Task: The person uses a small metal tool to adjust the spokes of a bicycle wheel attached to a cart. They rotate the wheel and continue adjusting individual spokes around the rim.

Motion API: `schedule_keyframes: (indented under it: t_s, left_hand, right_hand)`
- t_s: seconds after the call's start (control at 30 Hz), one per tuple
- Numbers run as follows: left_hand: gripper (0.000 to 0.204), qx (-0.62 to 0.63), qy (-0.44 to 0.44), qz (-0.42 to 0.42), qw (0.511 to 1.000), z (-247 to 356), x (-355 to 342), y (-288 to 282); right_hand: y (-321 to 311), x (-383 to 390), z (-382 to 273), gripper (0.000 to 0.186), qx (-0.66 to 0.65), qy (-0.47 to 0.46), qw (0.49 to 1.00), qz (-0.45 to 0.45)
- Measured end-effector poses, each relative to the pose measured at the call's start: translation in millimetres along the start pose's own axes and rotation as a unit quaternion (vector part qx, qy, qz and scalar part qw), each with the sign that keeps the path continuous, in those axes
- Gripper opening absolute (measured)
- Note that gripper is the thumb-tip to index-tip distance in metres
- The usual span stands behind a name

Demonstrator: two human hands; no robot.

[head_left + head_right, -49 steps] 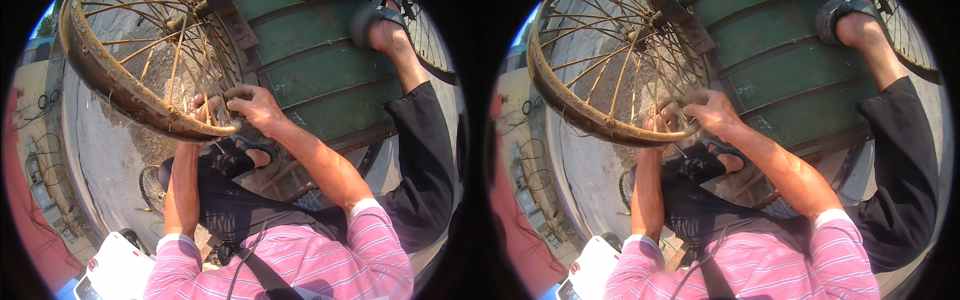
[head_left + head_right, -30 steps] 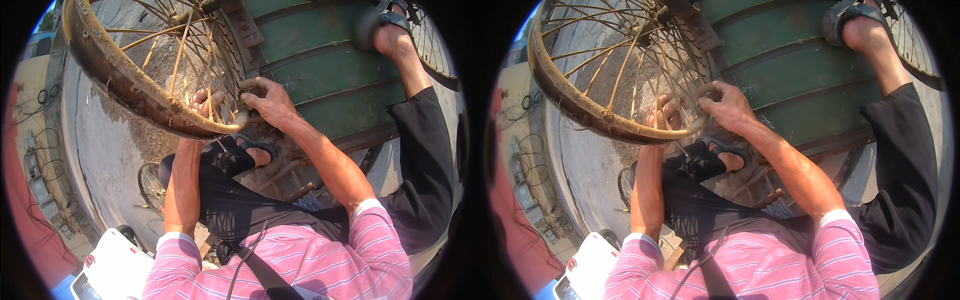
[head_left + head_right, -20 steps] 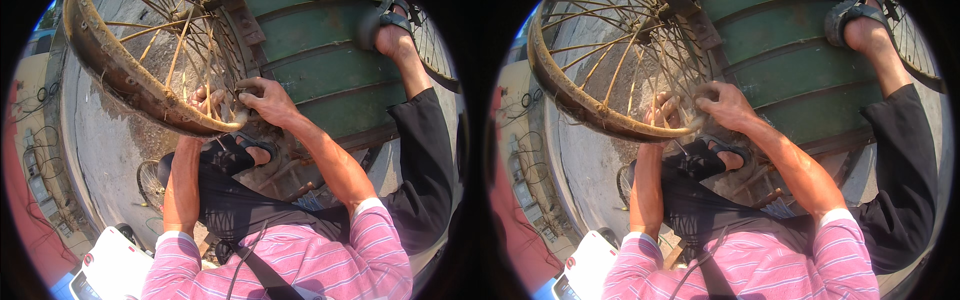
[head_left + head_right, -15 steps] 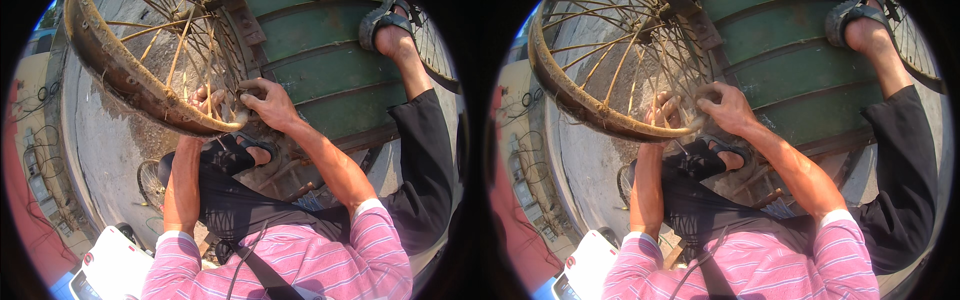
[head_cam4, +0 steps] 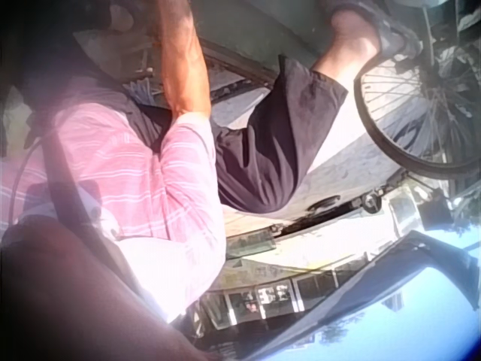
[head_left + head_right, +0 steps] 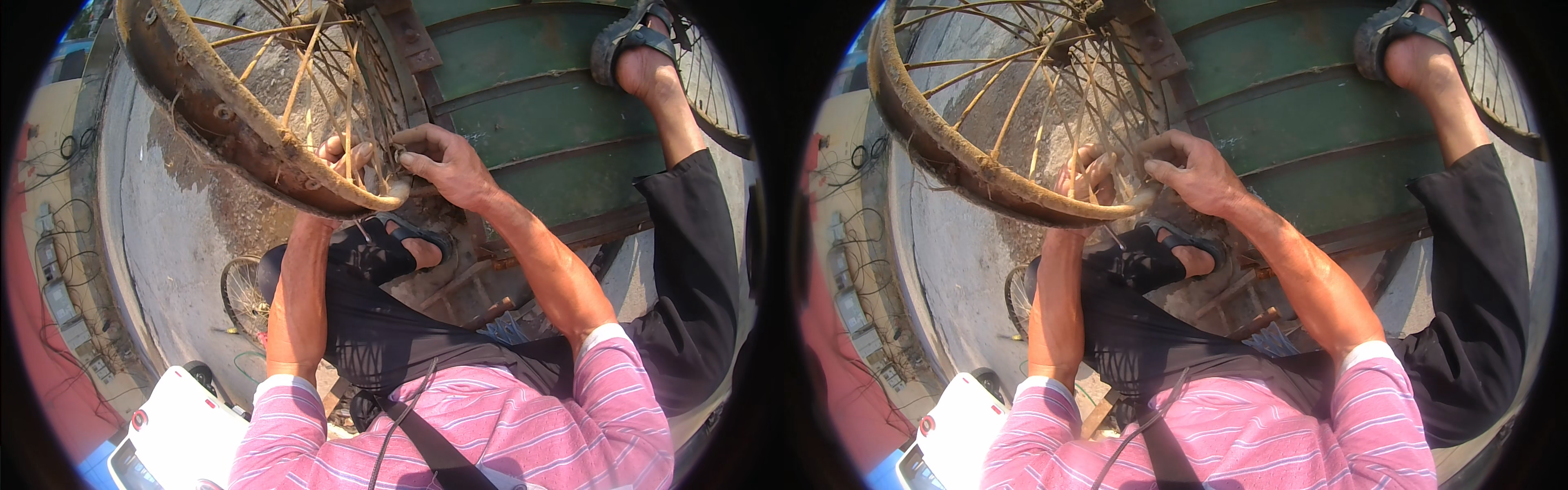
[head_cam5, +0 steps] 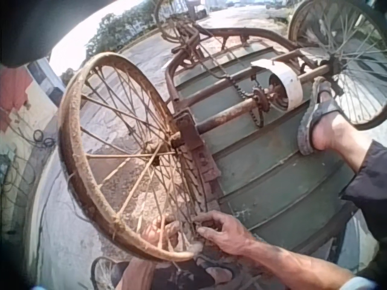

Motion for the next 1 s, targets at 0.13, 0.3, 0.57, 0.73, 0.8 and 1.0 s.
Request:
schedule_keyframes:
  t_s: [0.13,0.3,0.57,0.73,0.8,1.0]
  left_hand:
    - [0.009,0.001,0.012,0.002,1.000,4,2,1]
    - [0.008,0.008,0.032,0.016,0.999,7,4,7]
    - [0.009,-0.004,0.022,0.002,1.000,6,3,3]
    - [0.010,0.037,0.022,-0.023,0.999,2,0,5]
    - [0.011,0.077,0.031,-0.039,0.996,1,-1,7]
    - [0.009,0.048,0.048,-0.011,0.998,5,2,14]
  right_hand:
    - [2,2,-5,0.037,0.028,0.001,1.000,-0.002]
    - [3,0,-1,0.037,0.003,0.010,1.000,-0.014]
    - [8,1,7,0.042,-0.050,0.061,0.997,0.014]
    - [9,0,9,0.045,-0.030,0.064,0.997,0.005]
    - [7,-1,2,0.045,0.000,0.059,0.998,-0.008]
    - [11,7,-37,0.042,0.170,-0.081,0.981,0.044]
Point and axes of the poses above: each hand's wrist, its own x-axis away from the middle knuckle, its own y-axis out of the palm, z = x × y, the point moved 8 cm from there along -x, towards the middle knuckle, and after that the axes turned 2 degrees about -z, right-handed, at the moved point
